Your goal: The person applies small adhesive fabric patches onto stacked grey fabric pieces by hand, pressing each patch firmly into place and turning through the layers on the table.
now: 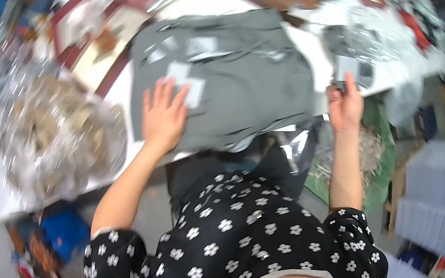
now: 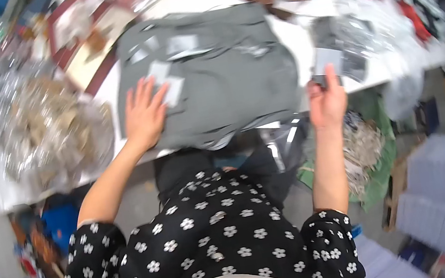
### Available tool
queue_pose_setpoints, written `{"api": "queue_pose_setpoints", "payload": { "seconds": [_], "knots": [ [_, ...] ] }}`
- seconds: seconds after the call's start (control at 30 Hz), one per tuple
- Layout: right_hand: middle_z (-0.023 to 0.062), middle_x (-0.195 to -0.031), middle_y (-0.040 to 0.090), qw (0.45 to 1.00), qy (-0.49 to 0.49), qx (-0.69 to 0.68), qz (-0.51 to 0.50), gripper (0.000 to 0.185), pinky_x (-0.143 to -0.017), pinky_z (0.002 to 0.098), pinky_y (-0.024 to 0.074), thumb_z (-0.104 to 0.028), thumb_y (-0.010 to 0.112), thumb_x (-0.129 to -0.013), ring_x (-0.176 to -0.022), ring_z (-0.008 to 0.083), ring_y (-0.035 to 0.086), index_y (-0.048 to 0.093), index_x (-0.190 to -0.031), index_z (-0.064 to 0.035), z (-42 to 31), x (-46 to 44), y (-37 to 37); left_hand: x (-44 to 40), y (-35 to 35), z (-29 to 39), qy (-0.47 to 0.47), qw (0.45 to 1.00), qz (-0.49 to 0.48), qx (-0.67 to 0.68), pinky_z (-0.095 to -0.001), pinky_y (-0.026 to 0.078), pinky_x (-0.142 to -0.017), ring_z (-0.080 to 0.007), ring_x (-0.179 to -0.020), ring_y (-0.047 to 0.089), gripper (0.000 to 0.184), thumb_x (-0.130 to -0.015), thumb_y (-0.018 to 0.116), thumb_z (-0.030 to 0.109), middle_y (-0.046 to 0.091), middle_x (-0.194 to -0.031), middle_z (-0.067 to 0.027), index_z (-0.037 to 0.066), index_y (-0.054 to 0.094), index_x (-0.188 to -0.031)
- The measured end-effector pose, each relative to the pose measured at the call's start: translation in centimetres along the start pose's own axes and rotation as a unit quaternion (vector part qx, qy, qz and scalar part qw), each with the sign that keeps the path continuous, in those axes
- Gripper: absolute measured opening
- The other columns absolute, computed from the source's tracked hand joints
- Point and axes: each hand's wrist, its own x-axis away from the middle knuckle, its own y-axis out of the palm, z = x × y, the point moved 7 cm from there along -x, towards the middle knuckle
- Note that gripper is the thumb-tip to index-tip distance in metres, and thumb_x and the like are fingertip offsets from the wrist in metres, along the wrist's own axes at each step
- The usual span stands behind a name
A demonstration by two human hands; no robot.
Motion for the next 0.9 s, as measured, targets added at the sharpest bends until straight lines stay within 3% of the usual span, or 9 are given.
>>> {"api": "queue_pose_setpoints", "payload": {
  "seconds": [0.3,0.43,0.5,0.57,0.63,0.7,0.77,0.83,0.9],
  "knots": [
    [0.0144,-0.09,0.065,0.823,-0.478,0.285,0.116,0.028,-0.061,0.0325,0.0505,-0.019,0.053,-0.097,-0.073,0.0227,0.067,0.047,-0.116,0.0001,-19.5,-4.5,1.3,0.0,-1.6,1.0,0.011,0.999,0.008,0.029,-0.0519,0.016,-0.115,-0.0318,-0.142,0.026,0.048,-0.094,0.053,0.03,0.034,-0.15,-0.0118,0.021,0.046,-0.14],
    [0.0273,-0.096,0.065,0.521,-0.344,0.768,0.147,0.04,-0.083,0.0489,0.0479,-0.031,0.05,-0.092,-0.088,0.0435,0.064,0.053,-0.114,0.0021,-19.6,-13.8,-1.3,0.2,-1.6,0.7,0.008,0.999,0.01,0.037,-0.0519,0.016,-0.115,-0.032,-0.141,0.026,0.049,-0.093,0.053,0.032,0.034,-0.15,-0.0124,0.021,0.046,-0.14],
    [0.0279,-0.101,0.064,0.474,-0.19,0.854,-0.1,0.043,-0.085,0.0513,0.0464,-0.032,0.05,-0.09,-0.094,0.0458,0.061,0.055,-0.116,0.0019,-15.9,-20.2,-5.3,0.3,-1.5,0.6,0.008,0.999,0.013,0.047,-0.0518,0.015,-0.115,-0.0322,-0.141,0.026,0.05,-0.093,0.053,0.033,0.034,-0.15,-0.0128,0.021,0.045,-0.14],
    [0.0247,-0.1,0.066,0.444,-0.153,0.881,-0.056,0.04,-0.083,0.0509,0.0472,-0.028,0.052,-0.087,-0.093,0.045,0.062,0.057,-0.116,0.0005,-15.5,-21.4,-6.0,0.3,-1.2,0.2,0.004,0.999,0.014,0.051,-0.0516,0.015,-0.115,-0.0324,-0.141,0.026,0.05,-0.093,0.054,0.034,0.034,-0.15,-0.0132,0.021,0.045,-0.14],
    [0.0219,-0.103,0.066,0.373,-0.254,0.876,0.17,0.036,-0.085,0.0476,0.0474,-0.024,0.054,-0.088,-0.097,0.0428,0.062,0.059,-0.116,-0.0013,-16.2,-13.6,1.8,0.4,-1.0,-0.1,-0.004,0.998,-0.004,0.057,-0.0503,0.015,-0.115,-0.0305,-0.143,0.024,0.051,-0.093,0.054,0.035,0.032,-0.151,-0.0117,0.021,0.044,-0.142],
    [0.0175,-0.105,0.066,0.369,-0.511,0.766,0.129,0.032,-0.087,0.0417,0.0474,-0.019,0.057,-0.088,-0.1,0.0324,0.063,0.06,-0.115,-0.002,-13.9,-8.0,8.1,0.5,-1.1,-0.5,0.002,0.997,0.008,0.074,-0.0501,0.013,-0.116,-0.0302,-0.143,0.023,0.054,-0.093,0.053,0.04,0.033,-0.151,-0.0121,0.018,0.043,-0.141],
    [0.013,-0.109,0.064,0.717,-0.368,0.586,-0.084,0.031,-0.089,0.0357,0.0465,-0.017,0.059,-0.09,-0.102,0.0212,0.061,0.059,-0.117,-0.001,-7.6,-8.0,9.0,0.5,-1.3,-0.9,0.007,0.993,0.003,0.12,-0.05,0.01,-0.116,-0.0306,-0.143,0.022,0.062,-0.09,0.056,0.043,0.032,-0.152,-0.012,0.013,0.041,-0.142],
    [0.0063,-0.109,0.064,0.851,-0.087,0.409,-0.317,0.03,-0.087,0.0303,0.0476,-0.015,0.06,-0.091,-0.098,0.0151,0.06,0.059,-0.118,-0.0023,1.5,-0.6,13.7,0.8,-1.8,-1.2,0.013,0.985,0.006,0.17,-0.0513,0.008,-0.116,-0.0331,-0.143,0.021,0.069,-0.087,0.06,0.045,0.03,-0.152,-0.0137,0.011,0.038,-0.143],
    [0.0127,-0.118,0.06,0.871,0.211,0.289,-0.336,0.036,-0.091,0.0369,0.0485,-0.016,0.064,-0.089,-0.108,0.0234,0.06,0.057,-0.12,-0.0004,10.0,5.0,14.2,0.9,-2.5,-0.8,0.035,0.986,0.009,0.161,-0.0529,0.009,-0.116,-0.0354,-0.143,0.021,0.071,-0.084,0.064,0.04,0.031,-0.151,-0.0158,0.009,0.038,-0.143]
  ]
}}
